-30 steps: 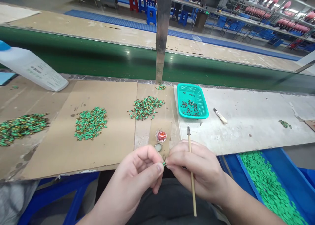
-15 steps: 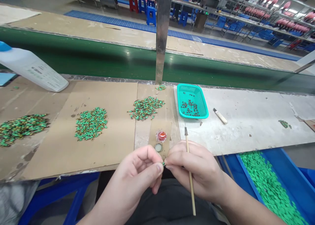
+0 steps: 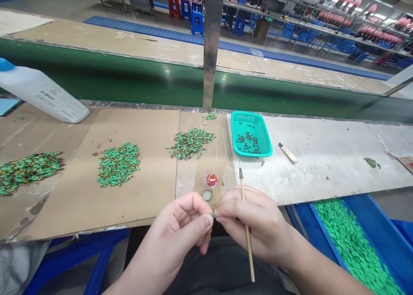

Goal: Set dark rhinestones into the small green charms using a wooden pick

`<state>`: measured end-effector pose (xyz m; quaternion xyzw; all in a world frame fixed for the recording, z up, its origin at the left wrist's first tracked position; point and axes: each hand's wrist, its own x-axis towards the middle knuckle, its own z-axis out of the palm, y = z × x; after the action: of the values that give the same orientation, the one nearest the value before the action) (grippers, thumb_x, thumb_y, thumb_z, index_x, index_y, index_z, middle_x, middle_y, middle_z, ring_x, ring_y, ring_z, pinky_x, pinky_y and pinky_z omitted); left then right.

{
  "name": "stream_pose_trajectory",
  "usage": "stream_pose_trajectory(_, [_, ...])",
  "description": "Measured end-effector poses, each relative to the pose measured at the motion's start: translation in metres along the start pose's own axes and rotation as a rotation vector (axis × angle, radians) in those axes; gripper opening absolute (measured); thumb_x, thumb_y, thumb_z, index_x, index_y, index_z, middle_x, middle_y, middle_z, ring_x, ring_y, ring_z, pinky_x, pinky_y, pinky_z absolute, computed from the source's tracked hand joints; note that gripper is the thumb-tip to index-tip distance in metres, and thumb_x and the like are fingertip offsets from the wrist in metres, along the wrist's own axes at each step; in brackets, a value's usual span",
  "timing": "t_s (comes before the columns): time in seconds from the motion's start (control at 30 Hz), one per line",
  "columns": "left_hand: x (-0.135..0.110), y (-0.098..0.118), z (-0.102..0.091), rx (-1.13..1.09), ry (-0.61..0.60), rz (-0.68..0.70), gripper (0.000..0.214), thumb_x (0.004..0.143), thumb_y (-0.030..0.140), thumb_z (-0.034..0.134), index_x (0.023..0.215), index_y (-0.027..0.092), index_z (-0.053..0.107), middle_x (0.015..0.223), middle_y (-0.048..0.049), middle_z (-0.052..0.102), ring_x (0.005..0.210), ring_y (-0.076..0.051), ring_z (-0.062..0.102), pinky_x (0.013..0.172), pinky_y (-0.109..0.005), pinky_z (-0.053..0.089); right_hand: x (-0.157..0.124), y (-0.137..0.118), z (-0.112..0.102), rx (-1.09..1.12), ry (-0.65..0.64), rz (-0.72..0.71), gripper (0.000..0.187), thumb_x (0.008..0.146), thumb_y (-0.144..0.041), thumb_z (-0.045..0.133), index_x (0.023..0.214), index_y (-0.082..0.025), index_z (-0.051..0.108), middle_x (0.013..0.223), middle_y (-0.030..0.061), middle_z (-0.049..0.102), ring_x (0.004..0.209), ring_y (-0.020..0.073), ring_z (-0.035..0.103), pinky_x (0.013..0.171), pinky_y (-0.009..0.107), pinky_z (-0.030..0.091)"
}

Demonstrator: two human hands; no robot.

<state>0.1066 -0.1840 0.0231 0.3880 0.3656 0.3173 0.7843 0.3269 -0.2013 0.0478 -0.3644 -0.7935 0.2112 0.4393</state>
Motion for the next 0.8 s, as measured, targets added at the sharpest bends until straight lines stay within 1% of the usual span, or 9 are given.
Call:
stream_pose_trajectory(0.1, [0.003, 0.0, -0.001, 0.116, 0.02, 0.034, 0.034, 0.099, 0.051, 0.089, 0.084, 0.023, 0.076, 0.06, 0.0035, 0.065, 0.053, -0.014, 0.059, 0.055, -0.024, 0.05, -0.001, 0.004, -0.001, -0.017, -0.019, 0.034, 0.015, 0.113, -0.009, 0.067, 0.105, -0.019, 0.075, 0.09, 0.0045, 0.078, 0.081, 0.0177, 0.073, 0.079, 0.029, 0.06])
stream_pose_trajectory(0.23, [0.031, 0.007, -0.013, 0.56, 0.188, 0.25, 0.027, 0.102, 0.043, 0.076, 0.083, 0.024, 0.076, 0.066, -0.0013, 0.073, 0.059, -0.021, 0.071, 0.06, -0.033, 0.061, -0.003, 0.01, -0.01, -0.062, 0.013, 0.109, 0.011, 0.114, -0.014, 0.068, 0.113, -0.021, 0.076, 0.099, 0.0048, 0.083, 0.088, 0.0193, 0.078, 0.083, 0.03, 0.063])
stream_pose_trajectory(0.3, [0.057, 0.013, -0.026, 0.698, 0.34, 0.345, 0.021, 0.104, 0.039, 0.074, 0.09, 0.024, 0.077, 0.082, -0.0052, 0.081, 0.077, -0.026, 0.078, 0.074, -0.039, 0.066, -0.004, 0.013, -0.016, -0.092, 0.083, 0.171, 0.012, 0.114, -0.016, 0.069, 0.115, -0.025, 0.077, 0.101, 0.0028, 0.085, 0.09, 0.0192, 0.081, 0.084, 0.029, 0.064])
stream_pose_trajectory(0.4, [0.103, 0.025, -0.05, 0.939, 0.525, 0.466, 0.016, 0.108, 0.035, 0.077, 0.097, 0.023, 0.08, 0.117, -0.0104, 0.085, 0.121, -0.032, 0.077, 0.109, -0.053, 0.064, -0.008, 0.019, -0.022, -0.107, 0.153, 0.274, 0.013, 0.115, -0.022, 0.069, 0.11, -0.028, 0.079, 0.094, 0.0002, 0.084, 0.084, 0.0193, 0.081, 0.077, 0.027, 0.064])
stream_pose_trajectory(0.43, [0.116, 0.029, -0.058, 1.018, 0.56, 0.478, 0.016, 0.109, 0.036, 0.08, 0.107, 0.021, 0.081, 0.127, -0.0105, 0.083, 0.127, -0.032, 0.076, 0.113, -0.057, 0.062, -0.009, 0.021, -0.023, -0.097, 0.155, 0.291, 0.014, 0.116, -0.023, 0.069, 0.108, -0.028, 0.079, 0.092, 0.0002, 0.084, 0.082, 0.0196, 0.081, 0.075, 0.028, 0.064])
stream_pose_trajectory(0.53, [0.143, 0.035, -0.073, 1.21, 0.616, 0.462, 0.028, 0.112, 0.039, 0.08, 0.135, 0.022, 0.08, 0.147, -0.0127, 0.079, 0.129, -0.032, 0.077, 0.112, -0.058, 0.065, -0.016, 0.028, -0.024, -0.063, 0.122, 0.307, 0.017, 0.117, -0.029, 0.068, 0.106, -0.029, 0.08, 0.091, 0.0011, 0.083, 0.079, 0.0204, 0.081, 0.073, 0.028, 0.065])
stream_pose_trajectory(0.6, [0.148, 0.038, -0.083, 1.299, 0.625, 0.437, 0.032, 0.113, 0.039, 0.079, 0.141, 0.023, 0.078, 0.151, -0.0134, 0.077, 0.129, -0.032, 0.078, 0.11, -0.057, 0.067, -0.024, 0.033, -0.024, -0.038, 0.118, 0.325, 0.02, 0.119, -0.034, 0.066, 0.106, -0.029, 0.081, 0.091, 0.0019, 0.083, 0.079, 0.0205, 0.081, 0.072, 0.028, 0.066])
stream_pose_trajectory(0.67, [0.139, 0.044, -0.098, 1.362, 0.634, 0.397, 0.033, 0.113, 0.039, 0.079, 0.142, 0.023, 0.078, 0.15, -0.0135, 0.078, 0.127, -0.032, 0.079, 0.108, -0.056, 0.069, -0.037, 0.038, -0.027, 0.0, 0.158, 0.354, 0.028, 0.122, -0.042, 0.061, 0.11, -0.029, 0.083, 0.089, 0.0033, 0.083, 0.079, 0.0219, 0.081, 0.072, 0.029, 0.067])
stream_pose_trajectory(0.8, [0.092, 0.069, -0.147, 1.465, 0.649, 0.271, 0.034, 0.113, 0.04, 0.08, 0.141, 0.02, 0.077, 0.141, -0.0123, 0.08, 0.116, -0.03, 0.081, 0.099, -0.052, 0.071, -0.066, 0.048, -0.04, -0.01, 0.229, 0.416, 0.054, 0.126, -0.058, 0.041, 0.119, -0.031, 0.087, 0.086, 0.0074, 0.076, 0.084, 0.0276, 0.079, 0.075, 0.037, 0.069])
